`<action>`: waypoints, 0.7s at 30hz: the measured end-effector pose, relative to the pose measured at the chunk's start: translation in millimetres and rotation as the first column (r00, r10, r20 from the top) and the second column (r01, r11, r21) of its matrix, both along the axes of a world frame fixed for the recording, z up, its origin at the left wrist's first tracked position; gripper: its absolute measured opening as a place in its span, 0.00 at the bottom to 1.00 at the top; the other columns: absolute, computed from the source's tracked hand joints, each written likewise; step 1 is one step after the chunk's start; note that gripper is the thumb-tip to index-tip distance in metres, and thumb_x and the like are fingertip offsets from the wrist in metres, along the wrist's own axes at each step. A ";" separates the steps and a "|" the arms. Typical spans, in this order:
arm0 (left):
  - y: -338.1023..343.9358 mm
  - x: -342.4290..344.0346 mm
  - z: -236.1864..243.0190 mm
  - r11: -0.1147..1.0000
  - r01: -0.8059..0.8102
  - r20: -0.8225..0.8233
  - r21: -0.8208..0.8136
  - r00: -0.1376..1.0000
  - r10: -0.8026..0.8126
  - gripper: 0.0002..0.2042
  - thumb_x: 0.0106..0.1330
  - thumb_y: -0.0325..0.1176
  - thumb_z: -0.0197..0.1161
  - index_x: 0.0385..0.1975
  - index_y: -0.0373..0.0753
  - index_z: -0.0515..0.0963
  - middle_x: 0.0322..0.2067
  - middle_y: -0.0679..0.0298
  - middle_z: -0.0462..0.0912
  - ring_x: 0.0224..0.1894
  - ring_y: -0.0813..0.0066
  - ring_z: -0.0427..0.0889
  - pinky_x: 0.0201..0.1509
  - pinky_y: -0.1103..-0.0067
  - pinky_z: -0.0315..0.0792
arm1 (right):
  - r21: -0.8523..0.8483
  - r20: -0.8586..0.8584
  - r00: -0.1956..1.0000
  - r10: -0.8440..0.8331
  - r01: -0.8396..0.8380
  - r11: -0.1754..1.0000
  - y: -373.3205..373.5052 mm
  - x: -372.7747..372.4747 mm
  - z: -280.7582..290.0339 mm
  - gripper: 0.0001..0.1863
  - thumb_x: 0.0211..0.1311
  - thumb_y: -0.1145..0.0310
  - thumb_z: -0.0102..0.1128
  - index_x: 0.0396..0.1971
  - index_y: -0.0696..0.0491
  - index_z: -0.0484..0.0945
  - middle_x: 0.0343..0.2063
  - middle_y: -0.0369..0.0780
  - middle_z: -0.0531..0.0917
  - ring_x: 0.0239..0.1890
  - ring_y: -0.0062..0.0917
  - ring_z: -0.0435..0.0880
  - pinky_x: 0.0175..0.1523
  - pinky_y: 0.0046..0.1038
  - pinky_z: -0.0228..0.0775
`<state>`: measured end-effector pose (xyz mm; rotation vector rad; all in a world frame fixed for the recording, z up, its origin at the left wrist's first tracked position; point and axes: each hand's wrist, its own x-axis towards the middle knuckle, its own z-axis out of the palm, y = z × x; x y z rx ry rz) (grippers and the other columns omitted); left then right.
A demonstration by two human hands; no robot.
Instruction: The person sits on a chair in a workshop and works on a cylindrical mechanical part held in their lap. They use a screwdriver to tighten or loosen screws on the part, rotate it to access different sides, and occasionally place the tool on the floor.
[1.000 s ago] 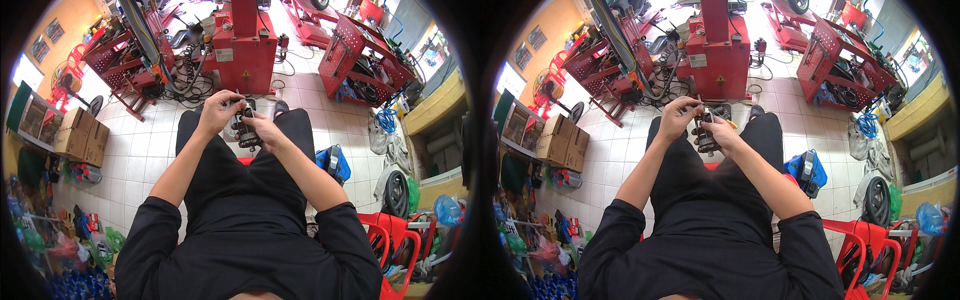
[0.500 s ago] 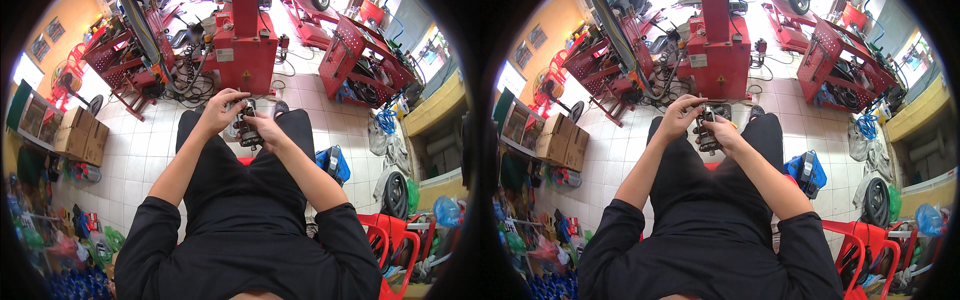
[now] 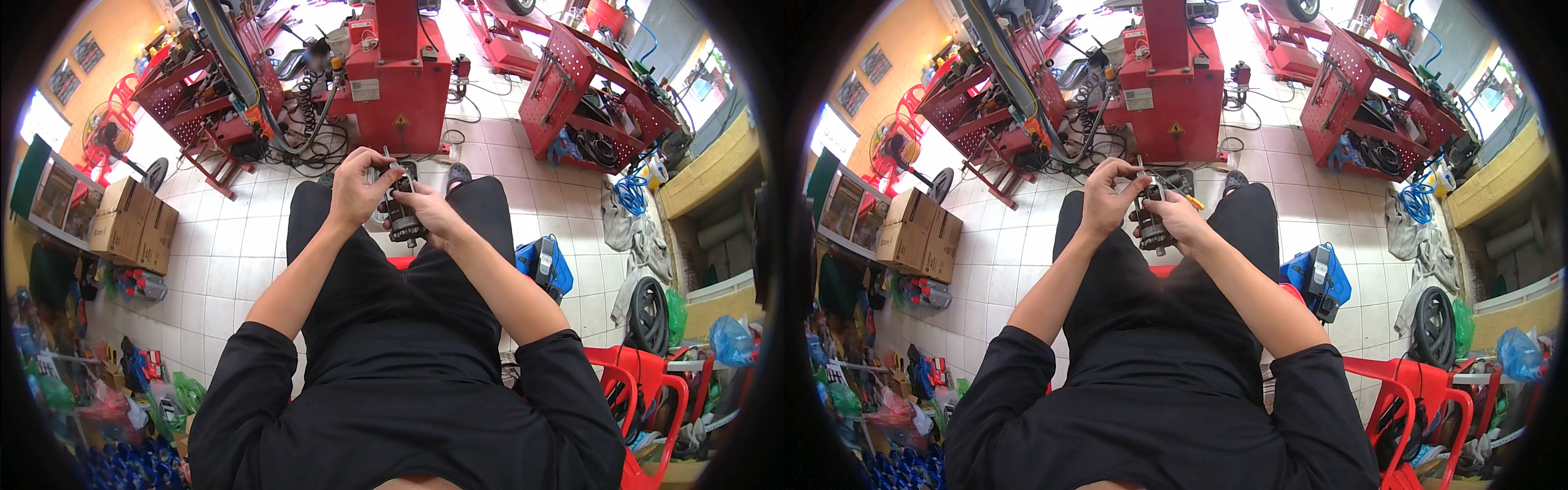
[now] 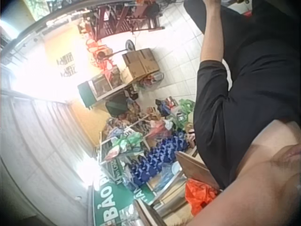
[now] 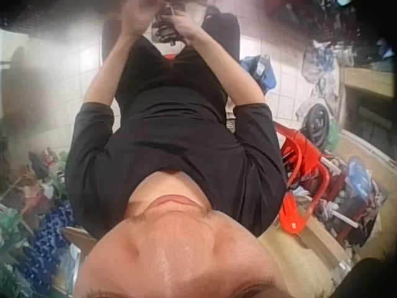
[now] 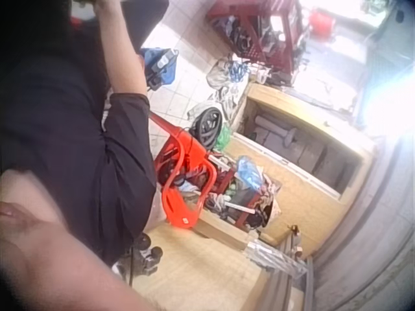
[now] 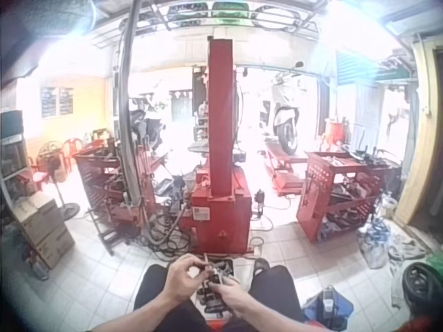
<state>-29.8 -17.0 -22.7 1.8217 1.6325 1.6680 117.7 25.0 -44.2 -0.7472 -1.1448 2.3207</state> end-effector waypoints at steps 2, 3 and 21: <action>1.3 -0.5 -4.2 1.000 -0.004 0.038 0.015 0.999 0.004 0.09 0.49 0.29 0.70 0.25 0.32 0.78 0.24 0.63 0.77 0.29 0.73 0.78 0.36 0.79 0.70 | -0.001 0.011 1.000 0.000 0.001 1.000 -0.8 -0.4 0.8 0.10 0.64 0.70 0.48 0.44 0.55 0.67 0.31 0.41 0.80 0.26 0.28 0.83 0.25 0.27 0.76; 1.0 -0.2 -4.6 1.000 -0.012 0.060 0.005 0.998 0.012 0.09 0.49 0.29 0.70 0.25 0.32 0.78 0.24 0.63 0.77 0.29 0.74 0.78 0.36 0.79 0.70 | 0.001 0.019 1.000 0.000 0.000 1.000 -1.9 -0.3 3.4 0.10 0.64 0.70 0.48 0.43 0.55 0.67 0.31 0.41 0.80 0.26 0.28 0.83 0.25 0.27 0.76; 2.9 -9.2 -2.2 0.972 0.187 0.111 -0.141 0.979 -0.172 0.09 0.59 0.28 0.63 0.37 0.32 0.79 0.33 0.64 0.79 0.36 0.81 0.77 0.39 0.84 0.71 | -0.028 0.000 1.000 -0.013 0.013 1.000 4.1 0.4 -1.7 0.10 0.64 0.70 0.47 0.45 0.55 0.66 0.32 0.44 0.80 0.26 0.29 0.83 0.27 0.27 0.77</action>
